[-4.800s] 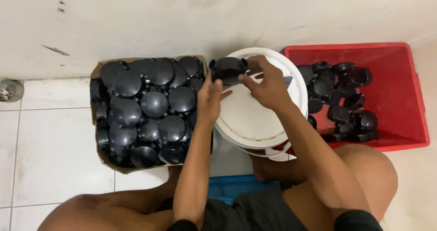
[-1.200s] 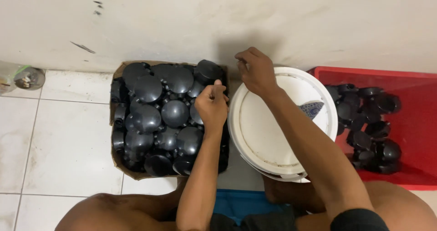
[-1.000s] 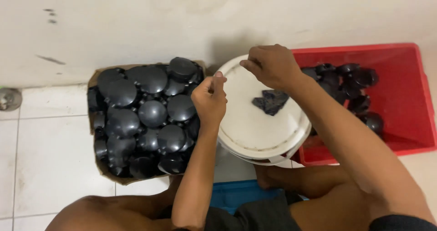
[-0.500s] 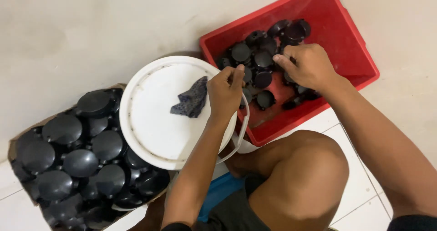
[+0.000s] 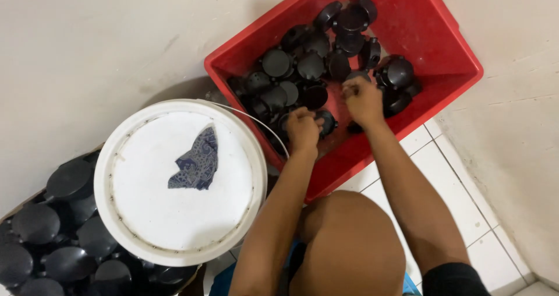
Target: Cleaning black plastic parts by wiping them with a cloth and transferring them from a box to a bin
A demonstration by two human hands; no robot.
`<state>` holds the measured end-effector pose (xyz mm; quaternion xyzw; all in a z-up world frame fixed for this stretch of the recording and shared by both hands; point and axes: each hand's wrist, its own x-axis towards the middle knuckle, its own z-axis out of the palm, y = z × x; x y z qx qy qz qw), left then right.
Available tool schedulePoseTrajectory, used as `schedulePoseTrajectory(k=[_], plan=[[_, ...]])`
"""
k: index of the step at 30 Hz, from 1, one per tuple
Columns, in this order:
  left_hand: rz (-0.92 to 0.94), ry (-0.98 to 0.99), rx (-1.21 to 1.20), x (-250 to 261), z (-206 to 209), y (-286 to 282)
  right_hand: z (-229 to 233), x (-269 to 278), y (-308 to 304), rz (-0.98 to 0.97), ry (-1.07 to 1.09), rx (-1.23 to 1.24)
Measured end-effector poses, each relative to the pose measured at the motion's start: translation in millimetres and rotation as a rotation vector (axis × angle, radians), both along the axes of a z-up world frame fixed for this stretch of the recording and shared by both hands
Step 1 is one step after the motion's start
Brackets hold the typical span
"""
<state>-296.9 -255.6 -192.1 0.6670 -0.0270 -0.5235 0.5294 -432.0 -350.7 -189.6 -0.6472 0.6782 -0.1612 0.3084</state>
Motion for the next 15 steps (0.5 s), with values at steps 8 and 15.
schedulePoseTrajectory(k=[8, 15], plan=[[-0.043, 0.054, 0.379, 8.8, 18.7, -34.6, -73.1, 77.3, 4.1, 0.296, -0.114, 0.283], [0.265, 0.244, 0.404, 30.1, 8.4, -71.1, -89.0, 121.0, -10.2, 0.539, -0.020, 0.389]])
